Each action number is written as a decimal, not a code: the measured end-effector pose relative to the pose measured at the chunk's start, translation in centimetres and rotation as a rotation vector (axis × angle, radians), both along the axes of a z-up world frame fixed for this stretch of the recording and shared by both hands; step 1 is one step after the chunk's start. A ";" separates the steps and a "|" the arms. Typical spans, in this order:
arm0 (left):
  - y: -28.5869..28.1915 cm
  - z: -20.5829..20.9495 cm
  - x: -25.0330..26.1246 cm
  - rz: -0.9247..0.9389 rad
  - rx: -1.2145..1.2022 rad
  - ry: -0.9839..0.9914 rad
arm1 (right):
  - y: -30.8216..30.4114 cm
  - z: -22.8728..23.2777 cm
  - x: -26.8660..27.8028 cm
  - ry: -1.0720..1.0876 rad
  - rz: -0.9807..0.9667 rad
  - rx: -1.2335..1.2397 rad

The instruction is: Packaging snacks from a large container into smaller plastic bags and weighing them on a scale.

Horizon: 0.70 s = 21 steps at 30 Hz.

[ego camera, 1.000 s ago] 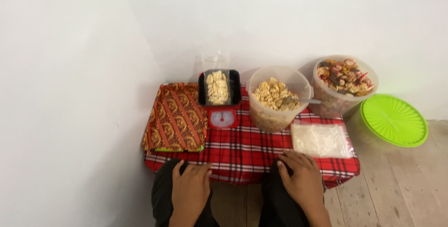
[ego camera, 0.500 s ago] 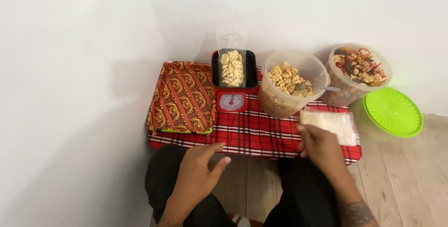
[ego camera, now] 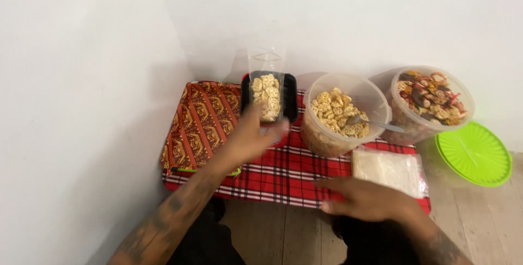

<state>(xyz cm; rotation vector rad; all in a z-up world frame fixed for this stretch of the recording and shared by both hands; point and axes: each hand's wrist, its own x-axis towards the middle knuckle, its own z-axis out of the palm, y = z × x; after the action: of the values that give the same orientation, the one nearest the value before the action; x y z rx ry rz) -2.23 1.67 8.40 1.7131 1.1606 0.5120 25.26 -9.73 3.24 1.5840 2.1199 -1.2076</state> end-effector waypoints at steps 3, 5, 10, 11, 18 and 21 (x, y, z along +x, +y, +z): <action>6.4 -4.3 2.1 0.336 0.200 -0.254 | 4.7 2.1 -2.6 0.426 0.105 0.402; 7.0 -6.0 3.2 0.409 0.241 -0.251 | 8.1 2.8 -5.4 0.511 -0.031 0.481; 7.8 -7.0 4.2 0.489 0.249 -0.200 | 13.9 0.2 -8.5 0.692 -0.500 0.511; 7.6 -6.9 4.4 0.461 0.210 -0.206 | 14.4 -0.8 -8.7 0.696 -0.548 0.498; 6.8 -6.9 4.8 0.388 0.105 -0.239 | 17.7 -4.0 -9.3 0.688 -0.642 0.410; 6.8 -8.2 5.0 0.438 0.188 -0.297 | 16.9 -2.3 -10.1 0.741 -0.701 0.443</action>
<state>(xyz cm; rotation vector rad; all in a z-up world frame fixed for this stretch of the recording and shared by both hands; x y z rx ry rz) 2.81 8.52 0.16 1.4685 1.2992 1.1351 15.18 7.18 0.94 2.5242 2.4501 -1.8599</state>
